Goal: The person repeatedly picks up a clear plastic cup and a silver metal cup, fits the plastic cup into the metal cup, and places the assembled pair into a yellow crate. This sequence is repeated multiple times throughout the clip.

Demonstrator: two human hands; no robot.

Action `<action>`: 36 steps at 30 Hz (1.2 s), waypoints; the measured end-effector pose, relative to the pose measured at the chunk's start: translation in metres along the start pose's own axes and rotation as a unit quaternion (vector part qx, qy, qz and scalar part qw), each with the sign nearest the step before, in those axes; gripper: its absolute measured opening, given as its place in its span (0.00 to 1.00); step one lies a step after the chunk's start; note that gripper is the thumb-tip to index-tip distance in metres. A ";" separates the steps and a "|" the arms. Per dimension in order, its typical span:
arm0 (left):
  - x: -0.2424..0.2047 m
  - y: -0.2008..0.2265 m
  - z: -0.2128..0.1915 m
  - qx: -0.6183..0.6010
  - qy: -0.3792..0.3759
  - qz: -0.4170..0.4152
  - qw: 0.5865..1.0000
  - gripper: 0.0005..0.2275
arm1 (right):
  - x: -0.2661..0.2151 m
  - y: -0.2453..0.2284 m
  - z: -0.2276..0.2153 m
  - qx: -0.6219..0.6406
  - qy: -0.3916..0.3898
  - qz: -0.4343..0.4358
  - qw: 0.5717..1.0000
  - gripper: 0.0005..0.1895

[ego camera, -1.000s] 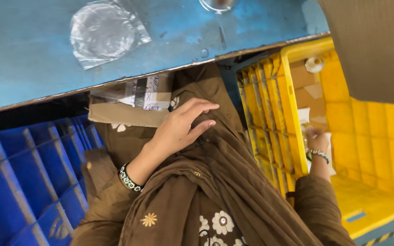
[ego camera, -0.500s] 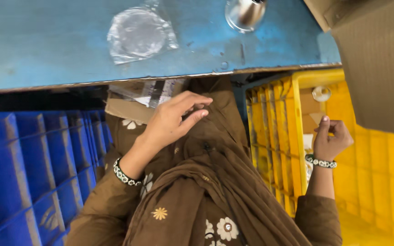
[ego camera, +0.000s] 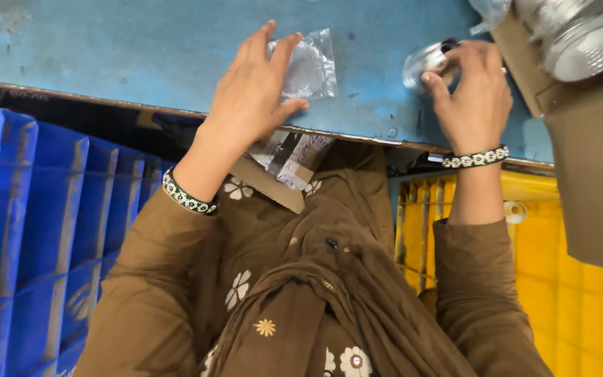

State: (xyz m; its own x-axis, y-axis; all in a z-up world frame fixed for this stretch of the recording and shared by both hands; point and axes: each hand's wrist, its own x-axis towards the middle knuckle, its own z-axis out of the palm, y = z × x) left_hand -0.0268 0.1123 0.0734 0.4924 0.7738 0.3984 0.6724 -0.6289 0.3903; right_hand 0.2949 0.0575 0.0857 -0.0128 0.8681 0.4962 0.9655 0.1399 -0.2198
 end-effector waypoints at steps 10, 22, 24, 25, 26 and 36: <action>0.013 -0.008 0.003 0.001 -0.056 -0.006 0.998 0.32 | 0.015 -0.030 0.001 0.108 -0.057 -0.014 0.992 0.12; -0.013 0.030 -0.027 -0.193 0.011 0.039 0.980 0.33 | -0.067 -0.002 -0.003 0.549 0.045 0.112 0.827 0.11; -0.023 0.053 -0.021 -0.270 -0.015 0.021 0.962 0.33 | -0.093 -0.010 0.001 0.602 0.028 0.125 0.788 0.12; -0.026 0.060 -0.017 -0.308 -0.028 0.011 0.951 0.33 | -0.101 -0.014 0.003 0.616 0.011 0.126 0.777 0.13; -0.027 0.064 -0.014 -0.320 -0.039 0.000 0.947 0.33 | -0.107 -0.017 0.004 0.623 0.003 0.139 0.770 0.13; -0.047 0.062 0.032 -0.633 -0.086 -0.046 0.768 0.30 | -0.134 -0.016 0.023 0.811 -0.055 0.143 0.565 0.09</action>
State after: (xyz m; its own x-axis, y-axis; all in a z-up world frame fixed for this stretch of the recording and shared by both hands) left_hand 0.0092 0.0394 0.0525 0.6131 0.7502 0.2476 -0.3145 -0.0557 0.9476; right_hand 0.2754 -0.0499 0.0032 -0.0191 0.9777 0.2092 -0.5750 0.1604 -0.8023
